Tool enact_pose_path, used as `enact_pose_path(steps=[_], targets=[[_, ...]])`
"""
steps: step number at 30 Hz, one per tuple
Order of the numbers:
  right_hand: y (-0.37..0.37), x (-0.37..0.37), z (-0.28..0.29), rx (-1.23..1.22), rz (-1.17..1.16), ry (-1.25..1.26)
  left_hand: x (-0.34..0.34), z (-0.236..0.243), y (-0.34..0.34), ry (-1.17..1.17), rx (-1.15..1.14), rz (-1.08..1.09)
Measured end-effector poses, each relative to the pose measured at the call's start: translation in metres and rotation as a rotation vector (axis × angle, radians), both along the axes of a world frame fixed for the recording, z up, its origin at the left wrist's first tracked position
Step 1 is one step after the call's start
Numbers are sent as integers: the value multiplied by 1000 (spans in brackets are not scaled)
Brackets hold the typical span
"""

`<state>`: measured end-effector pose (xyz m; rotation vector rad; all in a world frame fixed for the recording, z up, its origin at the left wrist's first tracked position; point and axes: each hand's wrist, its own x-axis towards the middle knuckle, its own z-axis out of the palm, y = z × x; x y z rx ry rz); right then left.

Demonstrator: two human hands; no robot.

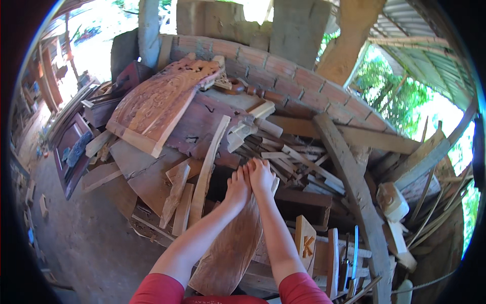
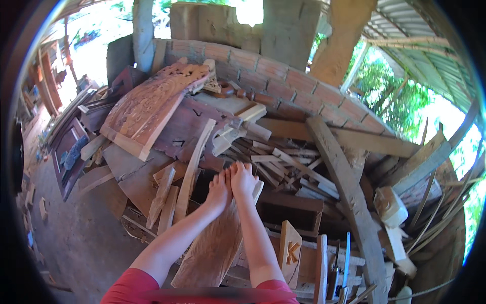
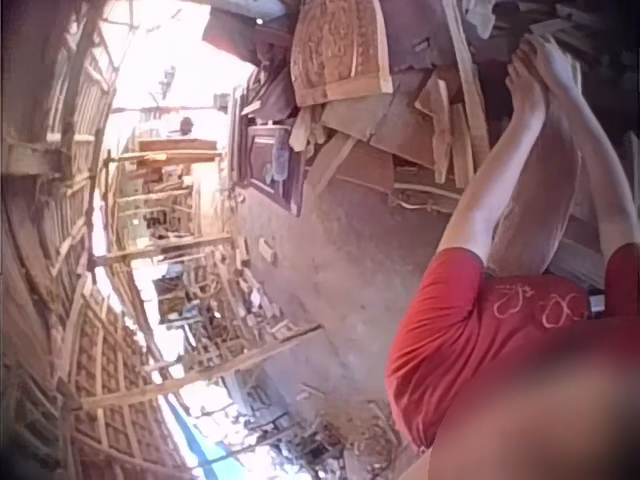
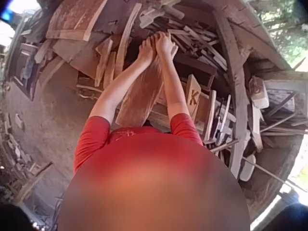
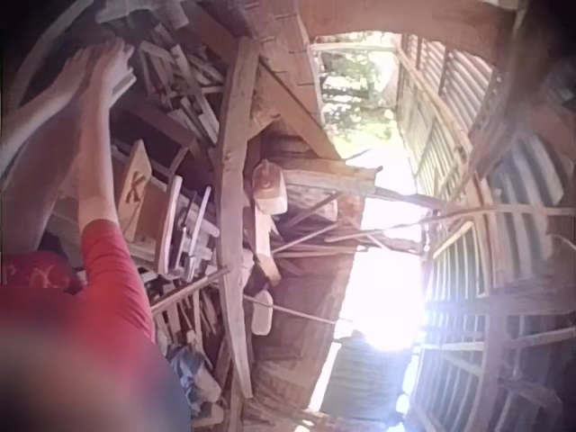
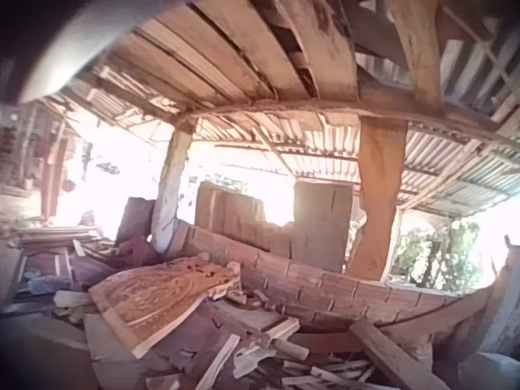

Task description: The person carves and shapes a wooden block using a chisel and mallet.

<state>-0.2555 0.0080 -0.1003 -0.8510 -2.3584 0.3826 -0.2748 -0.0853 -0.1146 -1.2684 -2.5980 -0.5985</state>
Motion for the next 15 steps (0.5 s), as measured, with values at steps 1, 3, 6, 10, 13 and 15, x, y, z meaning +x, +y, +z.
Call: enact_pose_path(steps=[1,3,6,10,13,15], targets=[[-5,10,-6,-78,14,44,11,-2,-7,-6,22,-3],[-26,32,-7,-151,34,92,35,-5,-30,52,7,-12],[-70,79,-6,-144,37,98,75,4,-81,93,-34,-70],[-147,141,-3,-95,-62,-78,138,0,-151,159,-48,-62],[-201,186,-6,-36,-22,-117,177,-1,-207,130,-55,-109],[-239,212,-10,-25,-35,-99,198,-13,-241,119,-58,-95]])
